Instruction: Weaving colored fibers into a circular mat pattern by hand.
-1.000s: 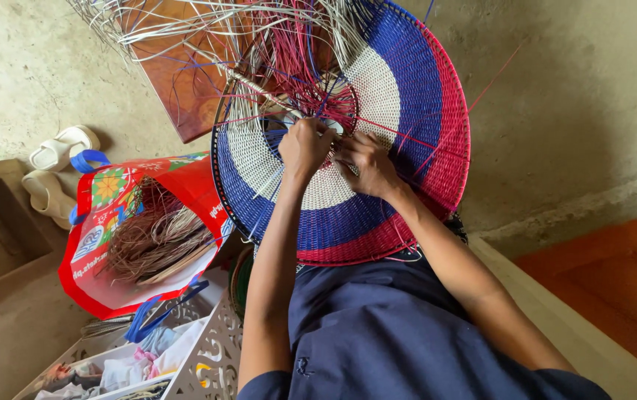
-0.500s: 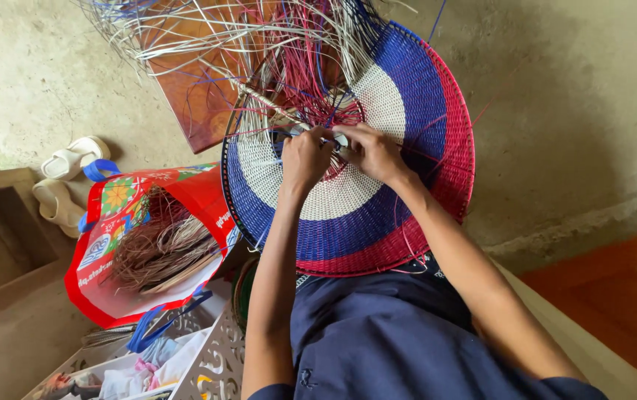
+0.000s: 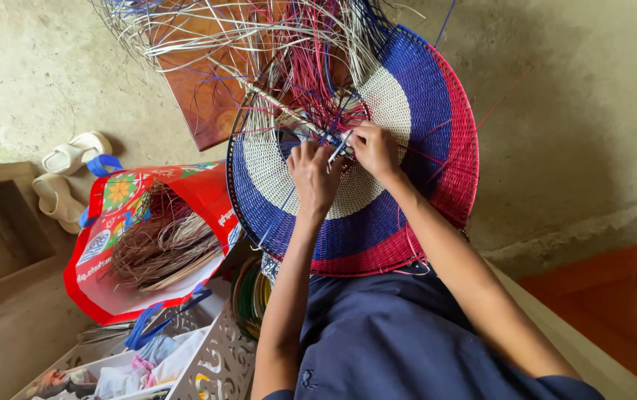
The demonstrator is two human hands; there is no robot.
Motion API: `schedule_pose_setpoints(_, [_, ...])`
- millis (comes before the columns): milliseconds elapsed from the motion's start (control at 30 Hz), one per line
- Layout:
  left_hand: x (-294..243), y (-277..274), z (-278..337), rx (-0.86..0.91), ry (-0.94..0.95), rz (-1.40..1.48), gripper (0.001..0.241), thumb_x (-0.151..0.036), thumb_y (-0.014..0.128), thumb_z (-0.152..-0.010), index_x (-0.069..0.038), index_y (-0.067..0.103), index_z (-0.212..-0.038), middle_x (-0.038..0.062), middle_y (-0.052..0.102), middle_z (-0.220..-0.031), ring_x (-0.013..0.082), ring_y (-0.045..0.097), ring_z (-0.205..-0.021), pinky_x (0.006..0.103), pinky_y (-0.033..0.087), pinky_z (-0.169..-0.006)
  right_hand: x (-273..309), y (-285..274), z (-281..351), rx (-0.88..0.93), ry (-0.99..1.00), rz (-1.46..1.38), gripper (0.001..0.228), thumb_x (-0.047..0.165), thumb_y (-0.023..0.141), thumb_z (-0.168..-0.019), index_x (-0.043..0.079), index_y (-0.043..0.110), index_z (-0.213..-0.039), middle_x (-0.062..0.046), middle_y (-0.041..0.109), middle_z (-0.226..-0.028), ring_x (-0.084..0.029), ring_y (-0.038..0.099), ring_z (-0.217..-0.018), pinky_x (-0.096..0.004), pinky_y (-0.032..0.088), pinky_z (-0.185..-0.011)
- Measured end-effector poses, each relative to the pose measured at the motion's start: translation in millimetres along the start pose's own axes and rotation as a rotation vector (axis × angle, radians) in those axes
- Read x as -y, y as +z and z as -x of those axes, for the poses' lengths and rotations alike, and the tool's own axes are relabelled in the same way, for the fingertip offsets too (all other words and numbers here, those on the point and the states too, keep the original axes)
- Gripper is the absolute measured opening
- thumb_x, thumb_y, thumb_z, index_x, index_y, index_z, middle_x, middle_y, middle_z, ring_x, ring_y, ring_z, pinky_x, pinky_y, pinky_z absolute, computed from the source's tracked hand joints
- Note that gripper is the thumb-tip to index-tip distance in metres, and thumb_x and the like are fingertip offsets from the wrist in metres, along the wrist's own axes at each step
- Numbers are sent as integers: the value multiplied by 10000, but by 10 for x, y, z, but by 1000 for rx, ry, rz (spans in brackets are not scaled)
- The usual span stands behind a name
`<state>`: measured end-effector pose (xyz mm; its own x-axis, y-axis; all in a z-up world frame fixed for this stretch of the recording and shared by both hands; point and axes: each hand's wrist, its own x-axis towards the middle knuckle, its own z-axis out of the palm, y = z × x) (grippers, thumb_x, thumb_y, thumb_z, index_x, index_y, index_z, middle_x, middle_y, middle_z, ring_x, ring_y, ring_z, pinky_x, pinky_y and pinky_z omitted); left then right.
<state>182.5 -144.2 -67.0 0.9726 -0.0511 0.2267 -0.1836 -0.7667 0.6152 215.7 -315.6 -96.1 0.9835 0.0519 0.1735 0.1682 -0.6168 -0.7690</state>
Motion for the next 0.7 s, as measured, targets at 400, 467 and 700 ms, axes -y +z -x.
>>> schedule_pose_setpoints(400, [68, 177, -34, 96, 1, 35, 148, -239, 795, -757, -182, 663, -790, 2, 529, -904, 226, 533, -934, 377, 399, -879, -120, 20, -1, -97, 144, -191, 88, 140, 757, -934, 66, 783, -895, -159, 725, -795, -337, 732, -822, -423, 548, -687])
schedule_pose_setpoints(467, [14, 100, -90, 155, 22, -44, 185, -262, 834, -744, -172, 700, -834, 4, 556, -913, 237, 539, -938, 396, 401, -907, -62, 36, -23, -8, 91, -50, 80, 163, 760, -910, 111, 788, -857, -109, 726, -758, -339, 735, -771, -423, 566, -679])
schedule_pose_setpoints(700, [32, 157, -147, 213, 34, 13, 198, -297, 789, -757, -152, 655, -745, 28, 554, -910, 259, 540, -955, 401, 413, -879, -44, -74, -82, -6, 57, -219, 133, 129, 727, -959, 35, 762, -872, -191, 723, -769, -395, 730, -833, -462, 545, -677])
